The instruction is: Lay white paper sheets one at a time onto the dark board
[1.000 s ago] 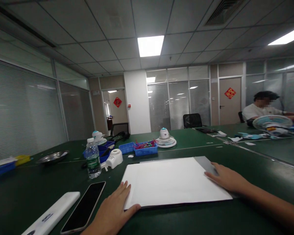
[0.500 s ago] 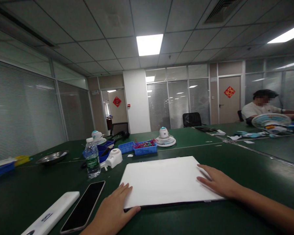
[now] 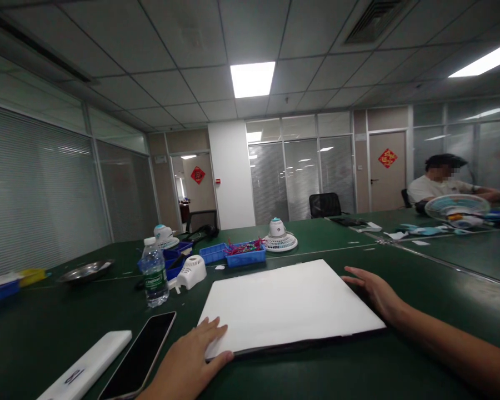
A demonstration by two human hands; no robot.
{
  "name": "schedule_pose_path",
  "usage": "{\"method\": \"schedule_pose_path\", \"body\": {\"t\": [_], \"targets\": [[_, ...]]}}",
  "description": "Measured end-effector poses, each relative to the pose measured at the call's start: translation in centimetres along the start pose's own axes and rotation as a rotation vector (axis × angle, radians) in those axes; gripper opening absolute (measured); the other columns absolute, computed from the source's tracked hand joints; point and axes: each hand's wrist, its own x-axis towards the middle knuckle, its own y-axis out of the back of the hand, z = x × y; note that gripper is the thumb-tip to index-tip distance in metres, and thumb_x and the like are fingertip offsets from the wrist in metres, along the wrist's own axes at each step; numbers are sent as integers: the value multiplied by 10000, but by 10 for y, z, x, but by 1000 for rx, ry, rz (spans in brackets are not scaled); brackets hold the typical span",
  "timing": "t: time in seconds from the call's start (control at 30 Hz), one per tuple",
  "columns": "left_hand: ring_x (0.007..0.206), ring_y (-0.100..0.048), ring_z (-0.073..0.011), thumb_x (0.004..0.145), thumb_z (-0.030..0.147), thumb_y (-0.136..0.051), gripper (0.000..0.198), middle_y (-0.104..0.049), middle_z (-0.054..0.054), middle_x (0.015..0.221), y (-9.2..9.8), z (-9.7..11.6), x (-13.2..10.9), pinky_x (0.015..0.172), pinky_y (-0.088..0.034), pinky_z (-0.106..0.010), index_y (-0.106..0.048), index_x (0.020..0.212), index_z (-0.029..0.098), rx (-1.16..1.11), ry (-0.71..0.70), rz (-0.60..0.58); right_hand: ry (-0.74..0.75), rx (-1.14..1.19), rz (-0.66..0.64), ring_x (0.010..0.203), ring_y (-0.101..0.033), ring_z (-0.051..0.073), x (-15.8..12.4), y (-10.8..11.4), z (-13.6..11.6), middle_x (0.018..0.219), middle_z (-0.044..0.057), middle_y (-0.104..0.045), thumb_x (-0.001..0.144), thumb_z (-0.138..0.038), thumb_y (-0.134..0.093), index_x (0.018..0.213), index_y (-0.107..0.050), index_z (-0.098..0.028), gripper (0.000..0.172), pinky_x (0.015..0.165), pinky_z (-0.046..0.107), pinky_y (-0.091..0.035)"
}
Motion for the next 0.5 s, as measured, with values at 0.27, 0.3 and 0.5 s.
{"method": "schedule_pose_path", "body": {"t": [0.27, 0.3, 0.5], "targets": [[1429, -449, -279, 864, 675, -517, 705, -455, -27, 1555, 10, 0, -2, 1203, -332, -451, -540, 1438, 266, -78, 23, 25, 144, 314, 3, 1198, -637, 375, -14, 5, -19, 1529, 116, -494, 882, -576, -388, 1613, -33, -229, 884, 848, 502, -597], [1417, -466, -282, 868, 675, -508, 709, -464, -31, 1552, 11, -1, -3, 1194, -349, -446, -539, 1439, 255, -78, 21, 33, 150, 333, 12, 1159, -657, 383, -16, 4, -20, 1543, 111, -477, 873, -574, -428, 1613, -29, -250, 901, 811, 506, -605], [1457, -402, -303, 757, 719, -628, 946, -389, -75, 1603, 11, 1, -9, 1222, -300, -423, -424, 1517, 194, -36, 40, -27, 95, 375, 22, 1006, -705, 397, -23, -4, -19, 1589, 112, -406, 854, -507, -457, 1603, 37, -282, 924, 734, 556, -603]]}}
